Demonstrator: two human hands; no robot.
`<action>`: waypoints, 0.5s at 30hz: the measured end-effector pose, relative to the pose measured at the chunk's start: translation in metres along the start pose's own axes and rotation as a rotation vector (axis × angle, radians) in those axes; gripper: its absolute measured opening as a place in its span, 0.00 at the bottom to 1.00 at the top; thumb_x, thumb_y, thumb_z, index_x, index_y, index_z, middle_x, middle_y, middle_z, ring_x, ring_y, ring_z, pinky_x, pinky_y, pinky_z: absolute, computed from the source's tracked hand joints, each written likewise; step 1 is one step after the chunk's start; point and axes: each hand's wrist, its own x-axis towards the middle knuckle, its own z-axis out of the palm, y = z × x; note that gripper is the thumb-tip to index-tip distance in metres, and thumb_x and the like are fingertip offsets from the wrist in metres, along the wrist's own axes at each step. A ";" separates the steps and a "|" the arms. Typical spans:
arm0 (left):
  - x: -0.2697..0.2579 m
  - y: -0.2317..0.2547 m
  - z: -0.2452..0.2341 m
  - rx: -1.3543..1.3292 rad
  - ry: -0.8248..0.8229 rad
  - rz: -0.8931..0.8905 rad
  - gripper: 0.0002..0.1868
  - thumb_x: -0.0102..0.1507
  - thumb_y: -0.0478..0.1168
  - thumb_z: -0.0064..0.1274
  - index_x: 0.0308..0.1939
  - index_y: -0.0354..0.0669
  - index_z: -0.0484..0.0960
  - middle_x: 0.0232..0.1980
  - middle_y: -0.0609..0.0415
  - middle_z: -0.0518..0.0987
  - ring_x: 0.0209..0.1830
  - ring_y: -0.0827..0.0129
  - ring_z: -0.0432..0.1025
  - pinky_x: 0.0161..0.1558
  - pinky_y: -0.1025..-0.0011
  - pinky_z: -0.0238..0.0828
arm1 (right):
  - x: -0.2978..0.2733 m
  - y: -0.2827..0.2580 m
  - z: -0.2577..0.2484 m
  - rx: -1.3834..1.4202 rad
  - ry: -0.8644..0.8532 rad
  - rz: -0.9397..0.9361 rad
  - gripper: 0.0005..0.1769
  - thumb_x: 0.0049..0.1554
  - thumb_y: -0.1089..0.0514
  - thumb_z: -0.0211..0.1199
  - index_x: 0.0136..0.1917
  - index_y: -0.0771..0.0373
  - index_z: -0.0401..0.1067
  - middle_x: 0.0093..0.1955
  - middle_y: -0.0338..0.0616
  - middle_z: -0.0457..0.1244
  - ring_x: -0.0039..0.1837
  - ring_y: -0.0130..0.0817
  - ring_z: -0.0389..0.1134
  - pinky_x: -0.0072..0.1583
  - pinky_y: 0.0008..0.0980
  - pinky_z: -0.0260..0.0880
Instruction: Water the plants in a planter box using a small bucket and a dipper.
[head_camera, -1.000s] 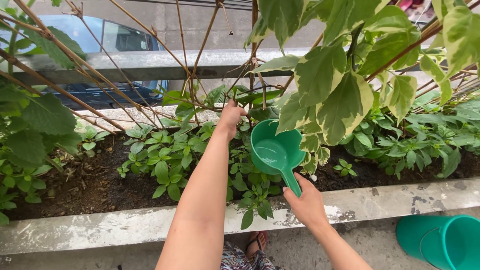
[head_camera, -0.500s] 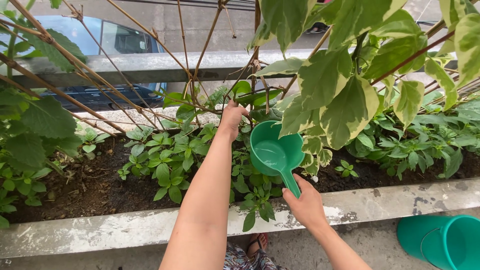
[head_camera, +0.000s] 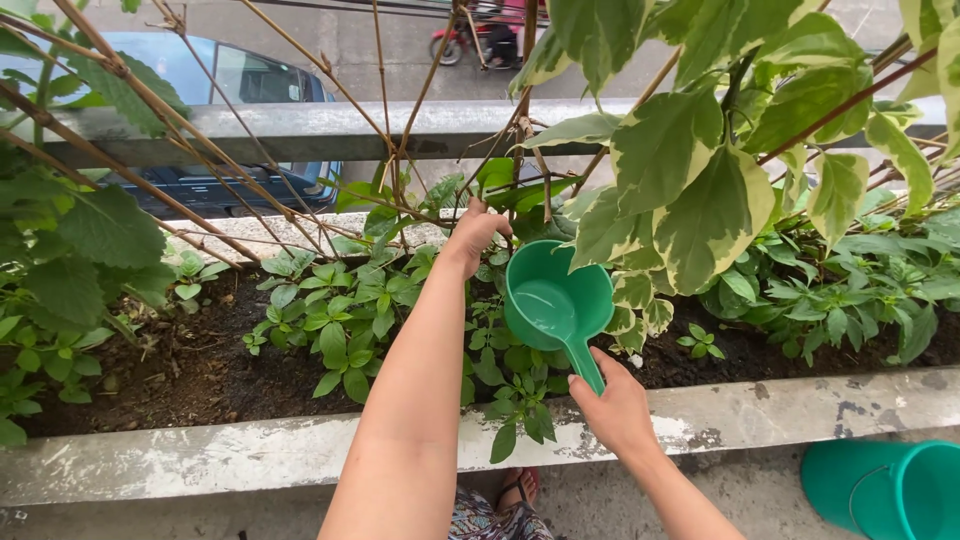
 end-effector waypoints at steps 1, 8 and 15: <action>0.014 -0.013 -0.003 -0.001 0.003 0.005 0.64 0.47 0.33 0.54 0.81 0.46 0.33 0.85 0.47 0.42 0.84 0.52 0.41 0.77 0.50 0.36 | 0.003 0.010 0.004 0.000 0.000 -0.006 0.39 0.50 0.48 0.64 0.72 0.64 0.65 0.59 0.55 0.71 0.57 0.48 0.74 0.62 0.39 0.71; 0.026 -0.019 -0.007 -0.113 -0.012 0.094 0.62 0.44 0.33 0.52 0.81 0.44 0.41 0.85 0.48 0.47 0.83 0.53 0.42 0.76 0.54 0.37 | 0.014 0.026 0.016 0.008 0.074 -0.129 0.38 0.50 0.48 0.66 0.70 0.68 0.67 0.62 0.58 0.68 0.64 0.47 0.70 0.65 0.39 0.66; 0.019 -0.015 -0.014 -0.208 0.092 0.051 0.61 0.46 0.33 0.54 0.81 0.42 0.39 0.84 0.49 0.46 0.82 0.53 0.45 0.76 0.54 0.42 | 0.016 0.022 0.023 0.005 0.053 -0.090 0.40 0.50 0.47 0.65 0.71 0.66 0.66 0.64 0.57 0.68 0.65 0.46 0.70 0.66 0.39 0.67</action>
